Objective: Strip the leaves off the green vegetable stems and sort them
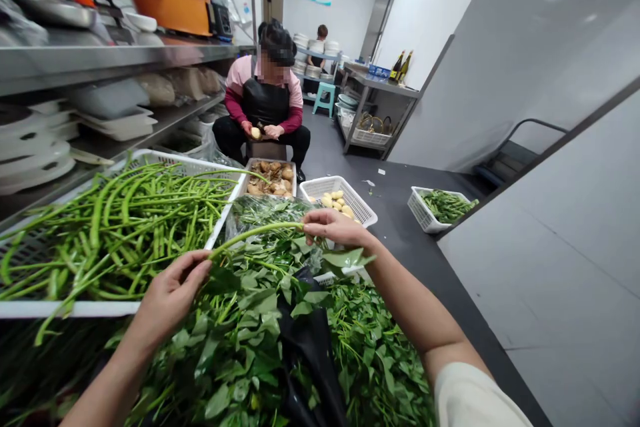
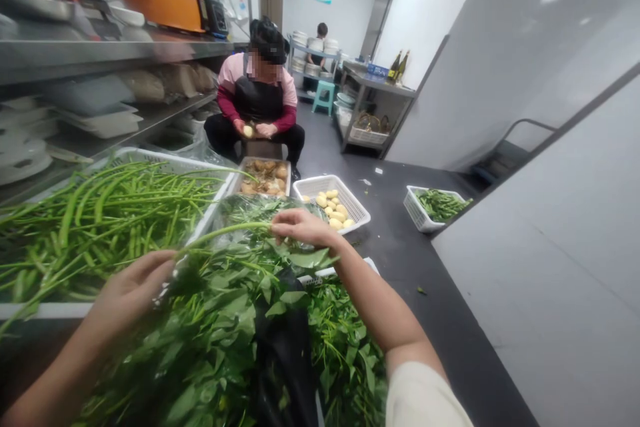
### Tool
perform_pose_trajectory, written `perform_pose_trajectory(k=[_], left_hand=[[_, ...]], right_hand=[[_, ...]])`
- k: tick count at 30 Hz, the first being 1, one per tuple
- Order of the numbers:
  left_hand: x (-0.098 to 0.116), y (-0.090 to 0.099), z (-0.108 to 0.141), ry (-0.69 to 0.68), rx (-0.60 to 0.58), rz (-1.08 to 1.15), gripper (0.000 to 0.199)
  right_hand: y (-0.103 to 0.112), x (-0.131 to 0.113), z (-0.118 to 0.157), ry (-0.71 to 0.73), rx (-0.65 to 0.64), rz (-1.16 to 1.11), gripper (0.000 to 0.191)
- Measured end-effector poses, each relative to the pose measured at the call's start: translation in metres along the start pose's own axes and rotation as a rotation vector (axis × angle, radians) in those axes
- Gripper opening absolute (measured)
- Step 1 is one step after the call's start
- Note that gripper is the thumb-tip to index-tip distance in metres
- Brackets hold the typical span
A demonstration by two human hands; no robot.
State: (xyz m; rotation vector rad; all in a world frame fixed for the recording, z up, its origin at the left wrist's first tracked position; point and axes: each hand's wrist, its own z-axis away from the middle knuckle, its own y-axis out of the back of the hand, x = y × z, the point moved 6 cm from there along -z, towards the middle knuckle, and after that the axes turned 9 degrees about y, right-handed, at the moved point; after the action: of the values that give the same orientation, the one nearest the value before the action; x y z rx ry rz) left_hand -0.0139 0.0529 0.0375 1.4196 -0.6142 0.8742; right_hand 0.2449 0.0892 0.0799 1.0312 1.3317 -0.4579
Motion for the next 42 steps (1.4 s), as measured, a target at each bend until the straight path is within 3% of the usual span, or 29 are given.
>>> perform_pose_trajectory(k=[3,5,7,9,11,13,17,20,22,25,28,30,31,32,34,36,40,42], left_hand=[[0.001,0.005,0.006,-0.007,0.013,0.021,0.040],[0.002,0.004,0.008,-0.032,0.017,0.009,0.037],[0.002,0.003,0.009,-0.066,0.027,0.004,0.034],[0.001,0.001,0.011,-0.087,0.046,0.003,0.033],[0.001,-0.001,0.012,-0.096,0.065,-0.001,0.033],[0.003,-0.004,0.014,-0.115,0.051,-0.008,0.033],[0.011,-0.004,0.015,-0.123,0.018,-0.013,0.034],[0.011,-0.003,0.013,-0.092,-0.004,0.003,0.038],[0.009,-0.007,0.011,-0.076,-0.049,0.036,0.042],[0.002,-0.021,0.008,-0.046,-0.144,0.100,0.047],[-0.012,-0.028,0.003,0.021,-0.133,0.136,0.050],[-0.019,-0.028,0.002,0.052,-0.104,0.146,0.048],[-0.021,-0.028,0.002,0.061,-0.103,0.153,0.047],[-0.022,-0.029,0.003,0.069,-0.113,0.167,0.046],[-0.018,-0.034,0.006,0.083,-0.167,0.214,0.046],[-0.010,-0.044,0.011,0.088,-0.238,0.275,0.047],[0.008,-0.064,0.023,0.085,-0.320,0.350,0.042],[0.011,-0.069,0.026,0.080,-0.311,0.381,0.035]], right_hand=[[0.002,-0.002,0.006,0.071,0.026,0.308,0.017],[0.004,-0.001,0.007,0.127,0.125,0.437,0.017],[0.016,0.005,0.007,0.138,0.342,0.403,0.019],[0.034,0.017,0.010,0.078,0.625,0.216,0.025],[0.044,0.026,0.013,0.009,0.808,0.045,0.031],[0.039,0.019,0.010,0.042,0.733,0.087,0.031],[-0.016,-0.013,0.001,0.261,0.179,0.647,0.021],[-0.044,-0.018,0.002,0.271,0.042,0.945,0.017],[-0.056,-0.023,0.004,0.324,0.043,0.912,0.024],[-0.057,-0.034,0.015,0.431,0.128,0.549,0.036],[-0.018,-0.033,0.054,0.388,0.526,0.184,0.045],[0.013,-0.018,0.095,0.315,0.790,0.086,0.045],[0.021,-0.007,0.110,0.249,0.797,0.096,0.043],[0.022,0.008,0.119,0.135,0.685,0.145,0.041],[0.009,0.040,0.128,-0.081,0.392,0.295,0.037],[-0.009,0.059,0.124,-0.162,0.266,0.419,0.036],[-0.048,0.049,0.069,-0.030,0.462,0.506,0.038],[-0.077,0.037,0.032,0.015,0.454,0.570,0.037]])
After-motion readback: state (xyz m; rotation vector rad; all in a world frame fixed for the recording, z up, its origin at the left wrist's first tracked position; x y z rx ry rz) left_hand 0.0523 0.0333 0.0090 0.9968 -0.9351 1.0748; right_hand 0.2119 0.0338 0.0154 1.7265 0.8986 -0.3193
